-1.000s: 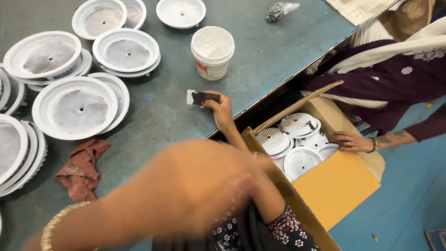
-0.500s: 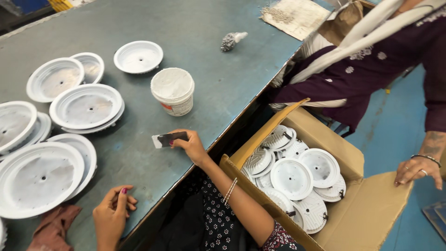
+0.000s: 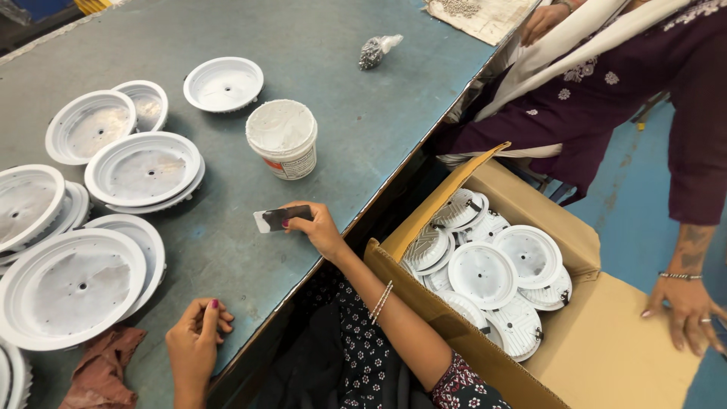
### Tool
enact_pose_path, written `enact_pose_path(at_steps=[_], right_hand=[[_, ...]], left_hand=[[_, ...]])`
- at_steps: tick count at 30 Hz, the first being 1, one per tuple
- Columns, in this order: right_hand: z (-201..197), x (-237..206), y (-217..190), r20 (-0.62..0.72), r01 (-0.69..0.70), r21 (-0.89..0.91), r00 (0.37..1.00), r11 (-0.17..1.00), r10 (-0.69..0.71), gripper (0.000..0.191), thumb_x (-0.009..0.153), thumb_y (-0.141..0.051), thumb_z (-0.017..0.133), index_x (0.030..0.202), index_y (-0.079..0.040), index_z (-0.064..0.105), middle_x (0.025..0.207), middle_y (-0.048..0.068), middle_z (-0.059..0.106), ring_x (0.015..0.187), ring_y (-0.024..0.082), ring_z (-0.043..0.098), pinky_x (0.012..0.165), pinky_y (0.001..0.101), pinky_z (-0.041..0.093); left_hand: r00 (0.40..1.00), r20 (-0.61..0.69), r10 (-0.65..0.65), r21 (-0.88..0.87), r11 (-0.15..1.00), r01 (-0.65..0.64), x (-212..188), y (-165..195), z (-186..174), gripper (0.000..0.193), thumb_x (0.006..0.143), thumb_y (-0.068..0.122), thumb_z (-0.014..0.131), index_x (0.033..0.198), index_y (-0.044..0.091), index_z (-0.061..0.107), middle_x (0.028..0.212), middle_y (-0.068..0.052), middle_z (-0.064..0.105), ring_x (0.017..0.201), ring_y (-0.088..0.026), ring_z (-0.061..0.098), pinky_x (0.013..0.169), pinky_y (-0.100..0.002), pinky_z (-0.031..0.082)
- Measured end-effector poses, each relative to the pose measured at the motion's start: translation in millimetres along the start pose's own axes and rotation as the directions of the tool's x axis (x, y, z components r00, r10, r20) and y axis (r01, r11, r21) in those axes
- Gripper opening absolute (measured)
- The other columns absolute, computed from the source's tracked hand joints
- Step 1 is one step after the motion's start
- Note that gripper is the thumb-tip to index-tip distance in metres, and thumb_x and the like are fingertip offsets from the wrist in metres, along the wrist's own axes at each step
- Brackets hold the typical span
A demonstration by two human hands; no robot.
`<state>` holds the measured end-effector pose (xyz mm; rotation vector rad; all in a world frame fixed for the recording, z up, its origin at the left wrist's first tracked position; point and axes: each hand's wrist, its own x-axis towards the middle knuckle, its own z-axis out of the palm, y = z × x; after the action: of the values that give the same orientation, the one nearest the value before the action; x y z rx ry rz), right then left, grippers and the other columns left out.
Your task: The person applies a white paste to the interior of white circular housings using a small metal spatula, then places a circular LED panel into each housing. The person handles the components one at a time and stacks the finished units.
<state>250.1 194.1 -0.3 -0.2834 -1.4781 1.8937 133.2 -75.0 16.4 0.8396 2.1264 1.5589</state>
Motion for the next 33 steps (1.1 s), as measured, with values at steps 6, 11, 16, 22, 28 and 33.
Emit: enact_pose_path(at_steps=[6,11,16,22,28,33], right_hand=[[1.2,0.1,-3.3,0.002,-0.011,-0.031,1.0,0.999,0.011,0.025,0.085,0.001,0.065,0.107,0.005,0.074,0.092,0.004,0.073,0.079,0.01,0.063,0.075,0.0235,0.051],[0.8,1.8,-1.1,-0.01,-0.038,-0.074,0.999,0.997,0.037,0.026,0.085,0.0,0.065,0.109,0.005,0.075,0.089,0.006,0.072,0.078,0.011,0.063,0.074,0.0247,0.049],[-1.1,1.5,1.5,-0.007,-0.025,-0.081,1.0,0.996,0.024,0.026,0.086,-0.001,0.065,0.11,0.004,0.073,0.09,0.006,0.072,0.081,0.012,0.065,0.08,0.0258,0.053],[-2.4,0.4,2.5,0.003,-0.023,-0.064,1.0,0.998,0.023,0.028,0.087,-0.001,0.064,0.113,0.004,0.073,0.087,0.005,0.071,0.08,0.011,0.063,0.08,0.0259,0.052],[-4.7,0.5,1.7,0.009,-0.002,-0.109,1.0,0.994,0.003,0.028,0.087,-0.003,0.065,0.113,0.003,0.074,0.088,0.005,0.071,0.08,0.01,0.062,0.079,0.0254,0.051],[-5.1,-0.7,-2.2,-0.002,-0.03,-0.117,1.0,0.993,0.029,0.03,0.086,-0.004,0.064,0.114,0.002,0.074,0.088,0.005,0.072,0.08,0.01,0.063,0.079,0.025,0.051]], left_hand=[[0.998,-0.046,0.038,0.042,0.998,-0.037,-5.7,19.9,2.8,0.017,0.1,0.008,0.063,0.106,-0.003,0.075,0.09,-0.01,0.077,0.074,-0.011,0.069,0.055,-0.023,0.049],[0.994,-0.097,0.049,-0.015,0.999,-0.051,-12.6,25.6,-1.0,0.015,0.096,0.004,0.067,0.107,-0.001,0.076,0.096,-0.008,0.076,0.08,-0.01,0.072,0.057,-0.022,0.05],[0.976,-0.203,0.081,-0.008,0.996,-0.085,-17.8,7.7,-4.8,0.009,0.102,0.005,0.07,0.1,-0.004,0.072,0.084,-0.01,0.071,0.075,-0.01,0.066,0.058,-0.021,0.044],[0.972,-0.221,0.084,-0.185,0.975,-0.126,-15.6,-17.1,-11.0,0.039,0.117,0.017,0.063,0.084,-0.004,0.063,0.075,-0.008,0.062,0.061,-0.008,0.053,0.058,-0.022,0.039],[0.965,-0.237,0.109,-0.165,0.975,-0.151,-19.2,-17.4,-10.1,0.064,0.123,0.031,0.055,0.07,-0.005,0.055,0.064,-0.01,0.055,0.05,-0.01,0.046,0.051,-0.023,0.032],[0.967,-0.208,0.148,-0.151,0.972,-0.181,-21.9,-3.2,-6.2,0.073,0.124,0.036,0.051,0.064,-0.005,0.052,0.06,-0.011,0.054,0.049,-0.012,0.048,0.049,-0.023,0.033]])
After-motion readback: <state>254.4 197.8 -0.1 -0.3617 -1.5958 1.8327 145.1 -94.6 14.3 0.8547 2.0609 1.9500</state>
